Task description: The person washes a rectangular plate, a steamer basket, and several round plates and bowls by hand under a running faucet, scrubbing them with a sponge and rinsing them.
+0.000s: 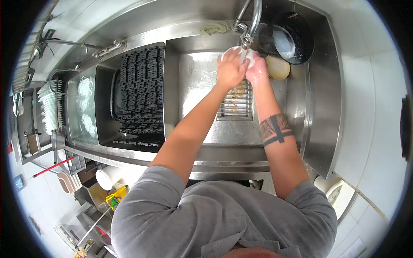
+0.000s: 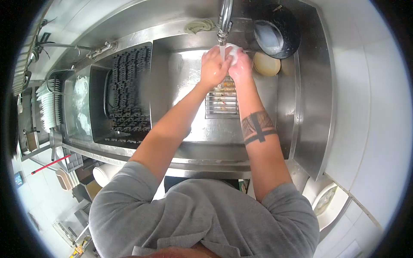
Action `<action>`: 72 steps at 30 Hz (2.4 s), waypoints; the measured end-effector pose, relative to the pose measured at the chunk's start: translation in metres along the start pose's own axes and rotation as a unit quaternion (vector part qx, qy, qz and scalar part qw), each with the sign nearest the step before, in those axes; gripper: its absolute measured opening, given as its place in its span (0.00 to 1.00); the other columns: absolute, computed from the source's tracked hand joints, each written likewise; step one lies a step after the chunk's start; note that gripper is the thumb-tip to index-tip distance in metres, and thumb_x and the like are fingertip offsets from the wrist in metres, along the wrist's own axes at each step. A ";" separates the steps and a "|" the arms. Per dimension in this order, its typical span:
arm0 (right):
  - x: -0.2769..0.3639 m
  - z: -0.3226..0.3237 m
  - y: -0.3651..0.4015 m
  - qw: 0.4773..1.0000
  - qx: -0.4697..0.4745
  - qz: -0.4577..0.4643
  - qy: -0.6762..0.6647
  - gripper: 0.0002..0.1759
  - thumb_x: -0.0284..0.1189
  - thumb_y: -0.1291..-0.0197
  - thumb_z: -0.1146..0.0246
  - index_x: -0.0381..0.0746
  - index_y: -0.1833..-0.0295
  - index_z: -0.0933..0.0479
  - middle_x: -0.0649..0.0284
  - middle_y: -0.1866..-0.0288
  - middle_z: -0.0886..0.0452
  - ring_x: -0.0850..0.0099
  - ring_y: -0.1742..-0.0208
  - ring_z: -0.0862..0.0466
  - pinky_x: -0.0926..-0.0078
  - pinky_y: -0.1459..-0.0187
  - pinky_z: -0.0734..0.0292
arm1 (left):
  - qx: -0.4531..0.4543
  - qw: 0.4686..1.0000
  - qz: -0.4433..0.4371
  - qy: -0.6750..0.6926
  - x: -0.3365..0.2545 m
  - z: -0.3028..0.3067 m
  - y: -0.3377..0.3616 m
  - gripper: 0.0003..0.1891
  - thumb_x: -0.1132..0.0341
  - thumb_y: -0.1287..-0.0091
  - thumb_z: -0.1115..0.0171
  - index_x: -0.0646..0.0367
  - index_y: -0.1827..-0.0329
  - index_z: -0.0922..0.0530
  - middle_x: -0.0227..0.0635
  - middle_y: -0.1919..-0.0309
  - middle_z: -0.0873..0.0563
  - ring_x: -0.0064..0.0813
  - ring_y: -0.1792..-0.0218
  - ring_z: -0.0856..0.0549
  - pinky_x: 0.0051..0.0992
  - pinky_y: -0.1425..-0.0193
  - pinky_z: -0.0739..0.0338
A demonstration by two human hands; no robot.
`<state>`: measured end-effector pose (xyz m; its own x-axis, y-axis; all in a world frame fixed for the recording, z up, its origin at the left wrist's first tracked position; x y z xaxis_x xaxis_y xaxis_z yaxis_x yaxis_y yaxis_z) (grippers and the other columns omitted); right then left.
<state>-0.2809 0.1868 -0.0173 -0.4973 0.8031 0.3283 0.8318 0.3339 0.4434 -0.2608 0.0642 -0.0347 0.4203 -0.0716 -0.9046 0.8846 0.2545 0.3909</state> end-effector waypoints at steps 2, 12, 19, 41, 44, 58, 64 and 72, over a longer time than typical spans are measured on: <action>0.003 -0.015 0.036 0.969 -0.140 0.145 0.141 0.15 0.34 0.23 0.40 0.32 0.46 0.21 0.54 0.51 0.14 0.61 0.54 0.13 0.64 0.51 0.18 | -0.008 0.994 0.035 0.105 0.023 -0.004 -0.003 0.31 0.42 0.20 0.52 0.61 0.34 0.21 0.49 0.39 0.16 0.51 0.37 0.18 0.49 0.31 0.26; -0.023 -0.042 0.085 0.544 0.145 0.186 0.805 0.12 0.39 0.32 0.34 0.41 0.59 0.15 0.49 0.66 0.15 0.47 0.62 0.14 0.59 0.61 0.21 | 0.260 0.786 0.154 0.539 -0.007 0.072 0.066 0.24 0.56 0.30 0.40 0.64 0.37 0.23 0.51 0.42 0.15 0.47 0.39 0.15 0.51 0.29 0.24; -0.043 -0.032 0.035 0.710 0.138 0.031 0.690 0.10 0.31 0.33 0.35 0.34 0.55 0.19 0.64 0.62 0.16 0.75 0.56 0.18 0.70 0.52 0.23 | 0.214 0.709 0.117 0.661 0.007 0.009 0.062 0.21 0.51 0.26 0.42 0.61 0.46 0.18 0.49 0.46 0.13 0.47 0.43 0.14 0.52 0.31 0.25; -0.193 -0.091 0.286 0.991 -0.001 0.089 0.101 0.24 0.37 0.19 0.48 0.38 0.25 0.34 0.55 0.24 0.28 0.56 0.23 0.29 0.47 0.23 0.34 | 0.119 0.743 -0.561 -0.345 -0.040 0.269 0.324 0.40 0.59 0.38 0.31 0.33 0.20 0.33 0.48 0.17 0.41 0.54 0.17 0.45 0.63 0.17 0.53; -0.289 -0.196 0.290 0.981 0.028 0.087 0.172 0.26 0.34 0.19 0.50 0.35 0.22 0.37 0.55 0.22 0.31 0.57 0.22 0.31 0.49 0.20 0.38 | 0.004 0.745 -0.603 -0.286 -0.039 0.377 0.323 0.40 0.68 0.40 0.34 0.30 0.22 0.32 0.46 0.19 0.38 0.54 0.19 0.39 0.71 0.22 0.49; -0.688 -0.412 0.252 0.785 0.286 -0.149 0.530 0.13 0.29 0.20 0.46 0.33 0.40 0.24 0.52 0.41 0.15 0.62 0.45 0.12 0.64 0.42 0.16 | -0.371 0.807 -0.315 -0.334 0.119 0.936 0.269 0.30 0.79 0.43 0.41 0.54 0.33 0.22 0.45 0.40 0.15 0.50 0.41 0.16 0.43 0.38 0.19; -0.642 -0.341 0.267 0.796 0.135 -0.110 0.579 0.11 0.28 0.21 0.43 0.34 0.43 0.20 0.55 0.46 0.13 0.68 0.49 0.12 0.68 0.45 0.15 | -0.381 0.861 -0.002 -0.336 0.228 1.038 0.207 0.22 0.71 0.36 0.42 0.56 0.37 0.20 0.55 0.50 0.12 0.55 0.49 0.12 0.50 0.43 0.18; -0.546 -0.261 0.327 0.841 -0.115 -0.017 0.528 0.11 0.29 0.21 0.44 0.34 0.45 0.20 0.56 0.50 0.12 0.69 0.54 0.11 0.72 0.51 0.15 | -0.385 0.755 0.088 -0.524 0.477 1.128 0.084 0.12 0.60 0.29 0.41 0.56 0.55 0.13 0.43 0.54 0.10 0.47 0.51 0.11 0.41 0.46 0.15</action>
<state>0.1980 -0.2715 0.1661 -0.5625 -0.1326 0.8161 0.8033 0.1459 0.5774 0.2425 -1.0364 -0.2411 0.8039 -0.5916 -0.0613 0.5858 0.8054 -0.0900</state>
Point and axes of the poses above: each hand's wrist, its own y-axis away from the middle knuckle, its own z-axis out of the back of the hand, x = y × z, the point moved 4 cm from there along -y, towards the middle knuckle
